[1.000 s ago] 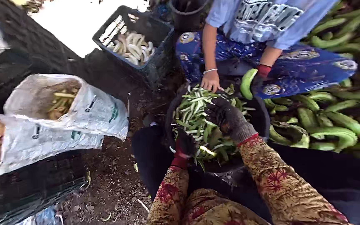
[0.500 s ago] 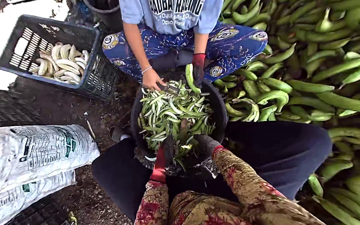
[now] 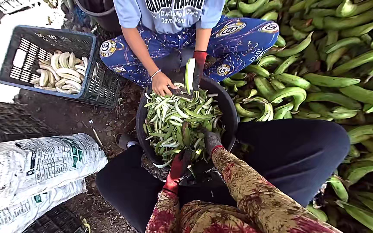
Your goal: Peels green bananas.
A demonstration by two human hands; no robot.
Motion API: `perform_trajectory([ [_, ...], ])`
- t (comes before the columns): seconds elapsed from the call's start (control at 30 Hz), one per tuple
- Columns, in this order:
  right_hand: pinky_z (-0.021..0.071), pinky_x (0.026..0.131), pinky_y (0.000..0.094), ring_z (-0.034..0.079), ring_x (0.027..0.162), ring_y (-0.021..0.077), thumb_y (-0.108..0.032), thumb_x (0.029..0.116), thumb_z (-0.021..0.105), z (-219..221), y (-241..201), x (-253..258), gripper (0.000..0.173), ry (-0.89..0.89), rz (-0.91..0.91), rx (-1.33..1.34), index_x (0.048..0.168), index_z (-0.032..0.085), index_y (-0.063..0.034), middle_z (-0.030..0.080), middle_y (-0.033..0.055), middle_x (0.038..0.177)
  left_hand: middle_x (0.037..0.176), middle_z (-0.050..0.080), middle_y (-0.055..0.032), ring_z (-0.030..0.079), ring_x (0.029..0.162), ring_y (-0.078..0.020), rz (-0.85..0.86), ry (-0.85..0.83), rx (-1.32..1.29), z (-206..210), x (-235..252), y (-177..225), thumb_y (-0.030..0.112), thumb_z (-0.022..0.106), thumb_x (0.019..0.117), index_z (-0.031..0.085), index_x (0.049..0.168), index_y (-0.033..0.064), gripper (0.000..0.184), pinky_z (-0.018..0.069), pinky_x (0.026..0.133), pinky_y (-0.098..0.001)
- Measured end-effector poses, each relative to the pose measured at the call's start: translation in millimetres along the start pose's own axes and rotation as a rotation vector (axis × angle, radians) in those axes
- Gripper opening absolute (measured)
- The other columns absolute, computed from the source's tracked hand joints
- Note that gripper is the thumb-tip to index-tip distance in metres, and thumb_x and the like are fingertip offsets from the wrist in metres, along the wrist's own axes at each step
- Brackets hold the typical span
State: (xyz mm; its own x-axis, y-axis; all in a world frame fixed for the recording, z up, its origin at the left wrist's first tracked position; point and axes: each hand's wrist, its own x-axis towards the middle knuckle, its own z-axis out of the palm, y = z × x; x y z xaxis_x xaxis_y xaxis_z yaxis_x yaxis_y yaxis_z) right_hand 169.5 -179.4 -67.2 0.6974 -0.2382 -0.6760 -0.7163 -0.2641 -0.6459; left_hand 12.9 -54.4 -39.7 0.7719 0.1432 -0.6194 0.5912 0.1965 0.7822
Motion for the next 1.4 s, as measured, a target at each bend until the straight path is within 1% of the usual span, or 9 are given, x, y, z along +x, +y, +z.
perform_trajectory([
  [0.27,0.0527,0.096,0.0514,0.065,0.111,0.0273,-0.038,0.0849,0.081,-15.0,-26.7,-26.7,0.065,-0.100,-0.306,-0.027,0.136,0.055,-0.0061,0.067,0.0164,0.120,0.074,0.061,-0.0055,0.057,0.057,-0.0133,-0.074,0.093,-0.227,42.9,6.5,25.6,0.037,0.042,0.1101,0.058,0.127,0.0020,0.042,0.0519,0.052,-0.0296],
  [0.4,0.0532,0.099,0.0494,0.064,0.115,0.0259,-0.040,0.0881,0.076,-21.9,-34.1,-35.4,0.071,-0.139,-0.385,-0.016,0.145,0.049,-0.0072,0.065,0.0165,0.127,0.078,0.062,-0.0075,0.058,0.059,-0.0158,-0.070,0.115,-0.220,55.8,12.1,33.9,0.041,0.040,0.1106,0.061,0.128,0.0051,0.045,0.0527,0.053,-0.0322],
  [0.73,0.0528,0.099,0.0507,0.065,0.113,0.0264,-0.048,0.0903,0.072,-32.6,-38.8,-54.6,0.069,-0.124,-0.434,-0.061,0.144,0.051,-0.0088,0.067,0.0164,0.124,0.088,0.063,-0.0077,0.060,0.073,-0.0131,-0.004,0.237,-0.095,68.8,15.3,43.4,0.040,0.040,0.1107,0.062,0.124,0.0043,0.044,0.0538,0.067,-0.0314],
  [0.9,0.0528,0.098,0.0518,0.065,0.113,0.0281,-0.044,0.0924,0.071,-33.7,-44.2,-58.6,0.066,-0.077,-0.376,-0.002,0.143,0.051,-0.0070,0.066,0.0175,0.124,0.107,0.068,-0.0138,0.065,0.094,-0.0184,-0.009,0.247,0.005,74.7,9.8,34.2,0.038,0.041,0.1103,0.061,0.131,0.0022,0.046,0.0542,0.087,-0.0387],
  [1.03,0.0594,0.084,0.0516,0.069,0.101,0.0304,-0.050,0.0976,0.064,-36.6,-74.5,-53.8,0.067,-0.038,-0.260,0.218,0.148,0.045,-0.0111,0.064,0.0190,0.124,0.081,0.064,-0.0090,0.061,0.068,-0.0181,-0.134,0.128,0.001,73.6,-4.9,2.5,0.045,0.039,0.1097,0.063,0.118,0.0018,0.050,0.0549,0.064,-0.0388],
  [1.17,0.0570,0.078,0.0461,0.067,0.094,0.0241,-0.066,0.0973,0.052,-48.7,-79.8,-38.1,0.067,-0.269,-0.199,0.250,0.148,0.048,-0.0221,0.067,0.0107,0.117,0.081,0.064,-0.0086,0.061,0.064,-0.0175,-0.002,0.162,-0.130,58.5,-7.6,28.7,0.039,0.039,0.1108,0.057,0.132,0.0034,0.046,0.0556,0.058,-0.0358],
  [1.23,0.0591,0.071,0.0397,0.068,0.081,0.0208,-0.057,0.1004,0.054,-51.7,-79.2,-36.6,0.057,-0.378,-0.153,0.339,0.139,0.054,-0.0152,0.068,0.0093,0.101,0.091,0.066,-0.0087,0.064,0.070,-0.0135,0.090,0.144,-0.122,47.7,-10.5,50.7,0.029,0.040,0.1110,0.048,0.142,0.0013,0.043,0.0570,0.062,-0.0306],
  [1.33,0.0585,0.074,0.0358,0.068,0.085,0.0181,-0.047,0.1006,0.059,-56.0,-76.0,-43.6,0.049,-0.475,-0.143,0.279,0.132,0.060,-0.0096,0.070,0.0083,0.103,0.114,0.070,-0.0104,0.068,0.095,-0.0122,0.289,0.089,0.233,28.1,-13.9,67.8,0.035,0.041,0.1090,0.055,0.142,0.0035,0.048,0.0572,0.086,-0.0314],
  [1.4,0.0578,0.069,0.0348,0.068,0.082,0.0176,-0.053,0.0992,0.059,-57.4,-75.5,-49.8,0.052,-0.503,-0.104,0.240,0.129,0.061,-0.0104,0.070,0.0082,0.100,0.126,0.069,-0.0097,0.065,0.116,-0.0182,0.416,0.053,0.558,18.3,-13.3,76.4,0.045,0.039,0.1075,0.061,0.141,0.0128,0.051,0.0509,0.104,-0.0422],
])
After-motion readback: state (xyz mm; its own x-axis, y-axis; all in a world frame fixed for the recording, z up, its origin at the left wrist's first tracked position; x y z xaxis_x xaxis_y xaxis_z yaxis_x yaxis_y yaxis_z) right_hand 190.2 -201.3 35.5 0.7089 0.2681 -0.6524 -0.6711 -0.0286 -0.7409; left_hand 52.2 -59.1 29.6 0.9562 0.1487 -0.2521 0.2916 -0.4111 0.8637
